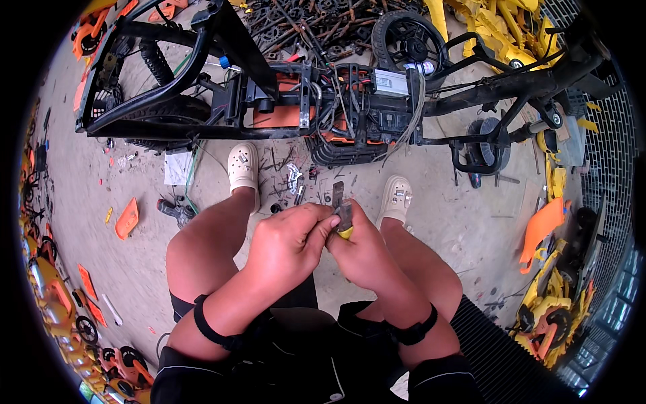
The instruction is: The person strips insulation from the ends of wires on a motorcycle frame using a pair of pliers.
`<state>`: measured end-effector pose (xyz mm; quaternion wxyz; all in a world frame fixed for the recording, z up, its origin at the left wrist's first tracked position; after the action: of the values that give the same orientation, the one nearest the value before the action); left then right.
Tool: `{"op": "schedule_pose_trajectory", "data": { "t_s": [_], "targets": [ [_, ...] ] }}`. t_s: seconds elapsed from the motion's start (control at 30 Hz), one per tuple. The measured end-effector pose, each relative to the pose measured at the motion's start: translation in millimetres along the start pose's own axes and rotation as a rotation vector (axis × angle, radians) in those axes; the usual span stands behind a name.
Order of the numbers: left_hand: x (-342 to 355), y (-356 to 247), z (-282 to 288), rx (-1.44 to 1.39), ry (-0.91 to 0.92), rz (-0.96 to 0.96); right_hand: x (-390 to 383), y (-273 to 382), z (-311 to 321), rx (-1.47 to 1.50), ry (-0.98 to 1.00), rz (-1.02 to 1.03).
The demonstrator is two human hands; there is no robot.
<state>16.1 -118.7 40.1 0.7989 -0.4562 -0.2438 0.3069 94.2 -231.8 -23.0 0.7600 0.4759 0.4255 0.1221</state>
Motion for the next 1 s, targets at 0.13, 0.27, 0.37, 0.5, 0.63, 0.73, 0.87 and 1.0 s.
{"op": "schedule_pose_trajectory", "data": {
  "t_s": [0.13,0.27,0.37,0.5,0.63,0.73,0.87,1.0],
  "targets": [
    [-1,-3,4,0.047,-0.017,-0.078,0,5,-1,-0.028,0.002,0.075],
    [-4,-4,6,0.12,-0.052,-0.242,-1,6,-2,0.007,-0.047,0.155],
    [-4,-4,6,0.143,-0.083,-0.297,2,5,-5,-0.018,-0.087,0.198],
    [-2,-5,6,0.142,-0.074,-0.275,5,-4,-9,-0.004,-0.133,0.209],
    [0,-7,9,0.127,-0.086,-0.278,4,5,-9,-0.028,-0.159,0.246],
    [2,-7,10,0.118,-0.101,-0.279,6,10,-10,-0.034,-0.165,0.255],
    [4,-6,11,0.116,-0.109,-0.279,7,12,-11,-0.048,-0.178,0.268],
    [7,-5,11,0.111,-0.102,-0.263,10,11,-11,-0.032,-0.193,0.267]
  ]
}}
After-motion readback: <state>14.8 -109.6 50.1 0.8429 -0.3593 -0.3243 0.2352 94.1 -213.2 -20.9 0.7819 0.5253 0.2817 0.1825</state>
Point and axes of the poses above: each hand's wrist, its own x-axis towards the middle knuckle, its own z-axis out of the back of the hand, y = z × x, the point moved 6 cm from there along x, towards the middle knuckle, and after that the axes turned 12 degrees about -y, right-handed, at the moved point
